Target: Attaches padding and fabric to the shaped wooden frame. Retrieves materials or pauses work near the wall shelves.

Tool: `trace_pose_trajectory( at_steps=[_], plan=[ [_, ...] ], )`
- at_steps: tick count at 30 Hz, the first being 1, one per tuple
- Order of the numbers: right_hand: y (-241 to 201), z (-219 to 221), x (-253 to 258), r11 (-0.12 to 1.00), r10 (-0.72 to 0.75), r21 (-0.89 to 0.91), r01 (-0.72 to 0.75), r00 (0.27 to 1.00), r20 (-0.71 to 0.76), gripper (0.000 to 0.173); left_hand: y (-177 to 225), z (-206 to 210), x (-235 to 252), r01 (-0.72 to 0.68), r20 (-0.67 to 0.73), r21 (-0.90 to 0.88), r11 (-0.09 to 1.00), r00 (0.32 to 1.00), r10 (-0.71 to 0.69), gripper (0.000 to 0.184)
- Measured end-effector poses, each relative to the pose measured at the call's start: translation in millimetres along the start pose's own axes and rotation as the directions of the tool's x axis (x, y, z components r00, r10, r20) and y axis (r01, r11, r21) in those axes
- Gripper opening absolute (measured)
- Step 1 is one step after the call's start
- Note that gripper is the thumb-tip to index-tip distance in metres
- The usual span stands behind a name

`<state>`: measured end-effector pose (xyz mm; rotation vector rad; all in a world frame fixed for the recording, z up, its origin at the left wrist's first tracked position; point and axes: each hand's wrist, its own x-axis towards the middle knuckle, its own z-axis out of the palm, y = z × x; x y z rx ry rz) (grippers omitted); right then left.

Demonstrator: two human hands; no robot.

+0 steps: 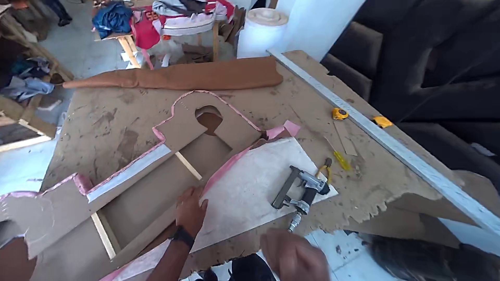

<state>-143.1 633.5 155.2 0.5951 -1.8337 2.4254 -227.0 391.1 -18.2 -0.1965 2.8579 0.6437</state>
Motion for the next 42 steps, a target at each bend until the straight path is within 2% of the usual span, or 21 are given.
trace_pose_trajectory(
  at_steps=[2, 4, 6, 7, 8, 10, 12, 13, 17, 20, 22, 24, 27, 29, 31, 33, 35, 37, 39, 40, 42],
  plan=[
    [67, -31, 5, 0.978, 0.207, -0.004, -0.211, 0.965, -0.162, 0.040, 3, 10, 5, -0.049, -0.059, 0.044, 0.998, 0.997, 0.051, 0.027],
    [116, -58, 13, 0.917, 0.384, -0.063, -0.393, 0.915, -0.121, 0.025, 1, 22, 2, -0.160, -0.098, 0.068, 0.985, 0.981, 0.166, 0.025],
    [154, -69, 22, 0.831, 0.527, -0.129, -0.541, 0.840, -0.125, 0.022, -5, 38, -9, -0.267, -0.149, 0.107, 0.958, 0.948, 0.281, 0.025],
    [170, -68, 28, 0.792, 0.574, -0.131, -0.597, 0.800, -0.175, 0.026, -6, 42, -10, -0.301, -0.169, 0.130, 0.945, 0.932, 0.320, 0.025],
    [185, -65, 35, 0.751, 0.620, -0.120, -0.650, 0.755, -0.213, 0.040, -6, 45, -9, -0.323, -0.179, 0.145, 0.935, 0.921, 0.346, 0.025],
    [205, -53, 44, 0.628, 0.745, -0.094, -0.772, 0.632, -0.213, 0.060, -5, 44, -6, -0.360, -0.158, 0.149, 0.921, 0.911, 0.382, 0.025],
    [219, -38, 51, 0.442, 0.886, -0.065, -0.894, 0.447, -0.125, 0.062, -9, 39, -1, -0.424, -0.077, 0.121, 0.898, 0.898, 0.434, 0.026],
    [227, -29, 55, 0.391, 0.912, -0.058, -0.919, 0.395, -0.113, 0.060, -13, 35, 2, -0.456, -0.035, 0.102, 0.884, 0.887, 0.461, 0.027],
    [265, -9, 69, 0.410, 0.871, -0.167, -0.897, 0.439, -0.219, 0.044, -19, 17, 25, -0.543, 0.018, 0.038, 0.839, 0.840, 0.543, 0.025],
    [270, -14, 66, 0.324, 0.866, -0.375, -0.868, 0.432, -0.252, 0.048, 3, 12, 31, -0.457, 0.247, 0.185, 0.870, 0.879, 0.409, 0.032],
    [272, -14, 55, 0.375, 0.844, -0.392, -0.840, 0.484, -0.231, 0.048, 14, 11, 25, -0.376, 0.321, 0.262, 0.889, 0.903, 0.287, 0.039],
    [279, -12, 52, 0.468, 0.805, -0.327, -0.821, 0.549, -0.226, 0.046, 25, 9, 25, -0.332, 0.303, 0.329, 0.884, 0.924, 0.234, 0.042],
    [276, -11, 49, 0.457, 0.797, -0.358, -0.814, 0.553, -0.242, 0.047, 30, 21, 17, -0.292, 0.222, 0.438, 0.850, 0.952, 0.212, 0.041],
    [271, -13, 43, 0.441, 0.797, -0.408, -0.800, 0.557, -0.232, 0.050, 23, 34, 10, -0.280, 0.141, 0.494, 0.823, 0.960, 0.242, 0.038],
    [272, -19, 36, 0.476, 0.765, -0.463, -0.748, 0.612, -0.201, 0.053, 13, 45, 8, -0.322, 0.067, 0.517, 0.793, 0.939, 0.338, 0.039],
    [270, -19, 37, 0.509, 0.738, -0.504, -0.697, 0.656, -0.161, 0.054, -5, 41, 10, -0.421, -0.021, 0.465, 0.779, 0.874, 0.485, 0.039],
    [266, -23, 36, 0.520, 0.739, -0.506, -0.688, 0.659, -0.136, 0.052, -12, 33, 9, -0.494, -0.105, 0.254, 0.832, 0.841, 0.531, 0.039],
    [266, -23, 30, 0.519, 0.726, -0.501, -0.693, 0.667, -0.171, 0.050, -14, 32, 11, -0.410, -0.248, 0.169, 0.896, 0.863, 0.441, 0.051],
    [264, -20, 13, 0.574, 0.671, -0.444, -0.688, 0.706, -0.226, 0.052, -7, 44, 18, -0.148, -0.293, 0.271, 0.951, 0.928, 0.228, 0.064],
    [262, -16, 12, 0.620, 0.641, -0.379, -0.687, 0.722, -0.261, 0.050, 2, 46, 26, -0.014, -0.304, 0.328, 0.945, 0.945, 0.120, 0.069],
    [262, -5, 9, 0.679, 0.600, -0.184, -0.711, 0.681, -0.420, 0.037, 15, 47, 35, 0.125, -0.313, 0.316, 0.940, 0.950, -0.020, 0.072]
  ],
)
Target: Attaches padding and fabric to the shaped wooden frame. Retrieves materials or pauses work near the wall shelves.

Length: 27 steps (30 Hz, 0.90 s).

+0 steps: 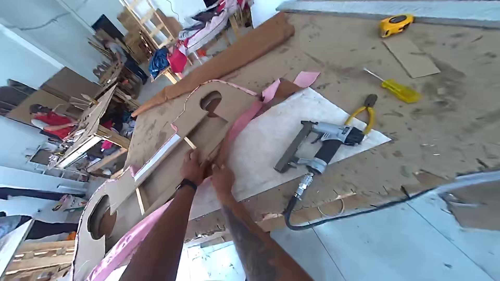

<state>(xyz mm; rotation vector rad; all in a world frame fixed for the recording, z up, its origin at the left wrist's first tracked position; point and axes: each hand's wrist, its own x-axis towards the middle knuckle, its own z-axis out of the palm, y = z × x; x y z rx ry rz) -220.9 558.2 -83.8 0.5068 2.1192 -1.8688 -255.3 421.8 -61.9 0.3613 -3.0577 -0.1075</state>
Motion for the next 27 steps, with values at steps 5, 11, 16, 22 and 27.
trace_pose_trajectory(
  at_steps=[5, 11, 16, 22, 27],
  plan=[
    [-22, 17, -11, 0.895, 0.281, 0.395, -0.205, 0.949, -0.144, 0.023, -5, -6, 2, -0.003, 0.116, -0.092, 0.996, 0.993, 0.014, 0.068],
    [-26, 58, 24, 0.657, 0.403, 0.706, -0.264, 0.914, -0.034, 0.057, 0, -3, 14, 0.030, 0.178, -0.024, 0.999, 0.984, -0.025, 0.069],
    [1, 41, 15, 0.515, 0.041, 0.836, -0.189, 0.980, 0.196, 0.069, 18, 3, 17, 0.102, 0.131, 0.189, 0.977, 0.983, -0.128, 0.074],
    [2, 35, 10, 0.308, -0.034, 0.906, -0.291, 0.948, 0.317, 0.047, 23, -45, 25, 0.055, 0.142, 0.270, 0.961, 0.985, -0.096, 0.082],
    [18, 41, 8, 0.200, -0.035, 0.940, -0.274, 0.957, 0.287, 0.028, 20, -36, 17, 0.024, 0.127, 0.224, 0.974, 0.991, -0.053, 0.082]
  ],
)
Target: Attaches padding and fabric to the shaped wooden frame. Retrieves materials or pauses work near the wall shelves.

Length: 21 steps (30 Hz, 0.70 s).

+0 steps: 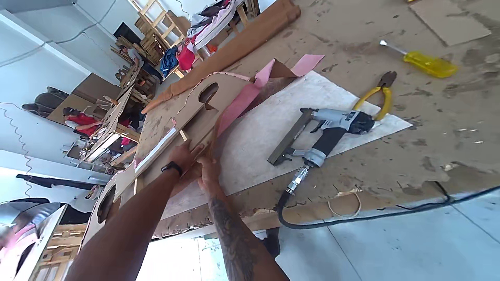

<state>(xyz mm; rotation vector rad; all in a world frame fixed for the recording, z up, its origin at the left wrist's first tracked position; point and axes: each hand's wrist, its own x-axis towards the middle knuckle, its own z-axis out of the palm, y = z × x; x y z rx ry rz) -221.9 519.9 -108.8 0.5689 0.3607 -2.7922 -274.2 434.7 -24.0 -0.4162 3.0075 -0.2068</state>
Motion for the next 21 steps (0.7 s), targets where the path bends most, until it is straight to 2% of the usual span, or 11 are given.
trace_pose_trajectory(
  at_steps=[2, 8, 11, 14, 16, 18, 21],
  plan=[
    [5, -2, -6, 1.000, -0.002, 0.003, 0.002, 1.000, 0.004, 0.029, -5, 0, -2, 0.006, 0.005, 0.017, 1.000, 1.000, -0.006, 0.082],
    [4, 3, -12, 0.996, -0.079, -0.061, 0.072, 0.989, -0.122, 0.017, -1, 9, -1, 0.003, 0.019, 0.037, 0.999, 1.000, -0.004, 0.088],
    [9, 5, -8, 0.988, -0.108, -0.124, 0.087, 0.980, -0.168, 0.016, -2, 22, -1, -0.022, 0.034, 0.015, 1.000, 0.999, 0.021, 0.087],
    [11, 14, -7, 0.979, -0.161, -0.159, 0.129, 0.963, -0.214, 0.016, -12, 30, -1, -0.127, 0.004, -0.179, 0.976, 0.992, 0.129, 0.075],
    [10, 16, -11, 0.970, -0.174, -0.207, 0.125, 0.956, -0.236, 0.020, -27, 35, 1, -0.216, -0.046, -0.391, 0.895, 0.975, 0.215, 0.063],
    [4, 17, -20, 0.930, -0.163, -0.361, 0.063, 0.953, -0.254, 0.023, -37, 34, 2, -0.245, -0.040, -0.510, 0.824, 0.964, 0.263, 0.056],
    [-13, 19, -18, 0.716, -0.159, -0.694, -0.070, 0.952, -0.261, 0.025, -48, 21, 5, -0.250, 0.042, -0.567, 0.785, 0.943, 0.330, 0.051]
  ],
)
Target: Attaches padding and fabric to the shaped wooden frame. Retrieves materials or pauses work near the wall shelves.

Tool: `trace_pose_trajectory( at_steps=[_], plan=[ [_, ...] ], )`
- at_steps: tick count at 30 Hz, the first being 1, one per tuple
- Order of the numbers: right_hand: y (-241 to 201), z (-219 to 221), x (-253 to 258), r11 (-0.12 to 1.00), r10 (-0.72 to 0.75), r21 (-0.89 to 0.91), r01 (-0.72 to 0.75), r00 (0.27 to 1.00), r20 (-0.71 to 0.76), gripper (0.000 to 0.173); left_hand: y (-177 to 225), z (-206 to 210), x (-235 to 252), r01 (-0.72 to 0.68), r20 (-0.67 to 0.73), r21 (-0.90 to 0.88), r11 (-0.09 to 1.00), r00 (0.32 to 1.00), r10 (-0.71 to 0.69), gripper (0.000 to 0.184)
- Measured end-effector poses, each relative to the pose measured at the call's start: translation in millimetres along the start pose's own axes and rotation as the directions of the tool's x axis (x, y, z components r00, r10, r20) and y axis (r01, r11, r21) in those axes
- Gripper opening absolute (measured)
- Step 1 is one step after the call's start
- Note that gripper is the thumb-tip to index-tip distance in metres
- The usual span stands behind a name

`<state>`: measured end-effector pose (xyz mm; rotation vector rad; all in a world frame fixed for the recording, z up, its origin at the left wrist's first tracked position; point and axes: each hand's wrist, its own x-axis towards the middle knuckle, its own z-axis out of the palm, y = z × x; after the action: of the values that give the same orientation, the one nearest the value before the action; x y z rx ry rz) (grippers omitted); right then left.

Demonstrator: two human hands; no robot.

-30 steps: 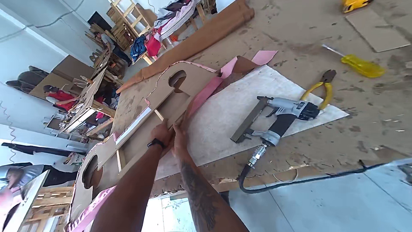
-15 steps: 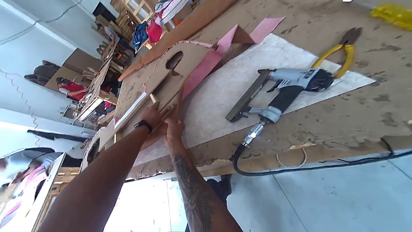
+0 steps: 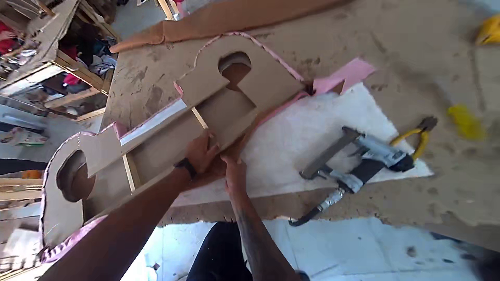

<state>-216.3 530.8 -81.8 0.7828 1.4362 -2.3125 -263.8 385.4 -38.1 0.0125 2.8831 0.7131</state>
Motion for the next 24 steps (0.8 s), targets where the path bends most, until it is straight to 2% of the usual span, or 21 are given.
trace_pose_trajectory(
  at_steps=[1, 3, 5, 7, 8, 10, 12, 14, 16, 18, 20, 22, 24],
  plan=[
    [-2, -3, 8, 0.988, 0.005, -0.151, -0.005, 1.000, 0.002, 0.027, -2, -4, -1, -0.024, 0.041, 0.001, 1.000, 0.999, 0.024, 0.052],
    [-14, -15, 15, 0.881, 0.065, -0.471, -0.048, 0.998, 0.021, 0.039, -7, -9, -3, -0.071, 0.154, 0.013, 0.997, 0.986, 0.068, 0.062],
    [-24, -21, 20, 0.757, 0.107, -0.651, -0.053, 0.993, 0.043, 0.049, -12, -13, 2, -0.131, 0.251, 0.028, 0.991, 0.960, 0.120, 0.068],
    [-30, -20, 18, 0.678, 0.119, -0.734, -0.039, 0.991, 0.057, 0.054, -14, -19, 2, -0.168, 0.337, 0.043, 0.985, 0.930, 0.144, 0.081],
    [-36, -17, 15, 0.675, 0.115, -0.737, -0.029, 0.991, 0.066, 0.054, -13, -22, 2, -0.176, 0.372, 0.050, 0.983, 0.917, 0.145, 0.090],
    [-48, -5, 9, 0.716, 0.105, -0.697, -0.027, 0.992, 0.070, 0.051, -12, -27, 3, -0.161, 0.420, 0.035, 0.986, 0.898, 0.132, 0.102],
    [-62, 16, 3, 0.748, 0.100, -0.662, -0.041, 0.994, 0.051, 0.049, -11, -30, 6, -0.148, 0.445, 0.026, 0.989, 0.887, 0.122, 0.106],
    [-73, 32, 3, 0.698, 0.106, -0.713, -0.070, 0.994, 0.007, 0.047, -8, -31, 7, -0.140, 0.470, 0.031, 0.990, 0.876, 0.109, 0.098],
    [-83, 45, 8, 0.545, 0.115, -0.833, -0.090, 0.993, -0.032, 0.046, -7, -31, 10, -0.132, 0.476, 0.017, 0.991, 0.873, 0.108, 0.077],
    [-93, 59, 14, 0.384, 0.119, -0.919, -0.089, 0.992, -0.047, 0.046, -13, -27, 10, -0.141, 0.400, -0.013, 0.990, 0.907, 0.134, 0.051],
    [-101, 69, 18, 0.257, 0.159, -0.961, -0.102, 0.985, -0.063, 0.046, -17, -21, 8, -0.143, 0.336, -0.042, 0.989, 0.930, 0.148, 0.045],
    [-106, 71, 21, 0.177, 0.211, -0.979, -0.099, 0.976, -0.061, 0.046, -19, -15, 5, -0.138, 0.306, -0.063, 0.988, 0.940, 0.151, 0.044],
    [-103, 65, 32, 0.205, 0.227, -0.978, -0.041, 0.974, 0.007, 0.049, -23, -9, 6, -0.151, 0.213, -0.058, 0.987, 0.964, 0.160, 0.043]
  ],
)
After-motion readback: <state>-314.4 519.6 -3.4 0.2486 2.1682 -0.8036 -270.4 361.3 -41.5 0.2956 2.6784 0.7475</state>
